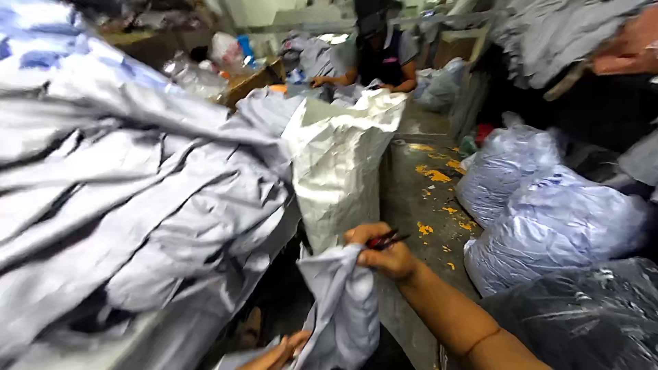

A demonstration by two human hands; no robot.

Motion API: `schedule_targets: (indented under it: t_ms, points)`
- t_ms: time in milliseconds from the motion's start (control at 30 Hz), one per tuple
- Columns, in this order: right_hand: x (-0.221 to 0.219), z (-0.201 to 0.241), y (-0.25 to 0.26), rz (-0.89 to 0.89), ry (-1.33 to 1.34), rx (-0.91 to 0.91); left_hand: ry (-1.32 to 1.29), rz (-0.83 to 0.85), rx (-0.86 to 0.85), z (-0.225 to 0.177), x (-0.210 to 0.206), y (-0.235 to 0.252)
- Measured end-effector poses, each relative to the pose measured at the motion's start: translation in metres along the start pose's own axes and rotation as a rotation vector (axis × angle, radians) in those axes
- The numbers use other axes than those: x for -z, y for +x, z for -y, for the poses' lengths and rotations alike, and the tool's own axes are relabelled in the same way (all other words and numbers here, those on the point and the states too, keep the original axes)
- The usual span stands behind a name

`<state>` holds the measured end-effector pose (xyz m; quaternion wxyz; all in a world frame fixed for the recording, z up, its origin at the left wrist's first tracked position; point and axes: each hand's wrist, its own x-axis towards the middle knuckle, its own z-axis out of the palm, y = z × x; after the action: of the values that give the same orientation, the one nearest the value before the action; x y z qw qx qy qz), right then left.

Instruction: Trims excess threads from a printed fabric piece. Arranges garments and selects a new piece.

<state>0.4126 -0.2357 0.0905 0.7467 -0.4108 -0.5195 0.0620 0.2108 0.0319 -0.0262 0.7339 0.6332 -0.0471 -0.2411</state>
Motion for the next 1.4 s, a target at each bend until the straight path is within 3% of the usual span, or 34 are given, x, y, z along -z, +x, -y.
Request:
schedule_targets:
  t_ms: [100, 233, 333, 433, 533, 633, 733, 867, 933, 1067, 1200, 1300, 1400]
  points:
    - [-0.010, -0.010, 0.003, -0.018, 0.228, -0.120, -0.085, -0.081, 0.058, -0.001, -0.025, 0.010]
    - [-0.038, -0.049, 0.024, 0.120, 0.636, -0.231, -0.096, -0.029, -0.117, 0.007, -0.028, 0.016]
    - [-0.068, -0.089, 0.054, 0.240, 0.868, -0.323, -0.119, -0.109, -0.165, 0.010, -0.024, 0.011]
    - [-0.089, -0.112, 0.094, 0.305, 0.906, -0.348, -0.091, -0.275, -0.225, 0.018, -0.004, 0.000]
    - [-0.104, -0.120, 0.136, 0.385, 0.839, -0.378, 0.082, -0.689, -0.385, 0.026, 0.012, -0.047]
    - [-0.114, -0.139, 0.148, 0.568, 0.760, -0.338, 0.264, -1.327, -0.423, 0.004, -0.010, -0.120]
    - [-0.148, -0.158, 0.142, 0.713, 0.789, -0.313, 0.616, -1.899, -0.311, -0.022, -0.049, -0.188]
    - [-0.197, -0.180, 0.136, 0.781, 0.772, -0.258, 1.003, -2.243, -0.017, -0.062, -0.121, -0.239]
    - [-0.219, -0.183, 0.132, 0.747, 0.664, -0.277, 1.024, -2.318, 0.070, -0.082, -0.148, -0.250]
    - [-0.253, -0.182, 0.122, 0.673, 0.428, -0.282, 0.833, -2.353, 0.051, -0.120, -0.180, -0.266]
    - [-0.278, -0.175, 0.116, 0.749, 0.224, -0.155, 1.012, -2.344, -0.054, -0.138, -0.190, -0.269]
    - [-0.307, -0.156, 0.102, 0.758, 0.360, -0.077, 1.170, -2.332, -0.161, -0.142, -0.190, -0.252]
    - [-0.350, -0.115, 0.069, 0.943, 0.618, 0.042, 1.124, -2.354, -0.254, -0.146, -0.185, -0.214]
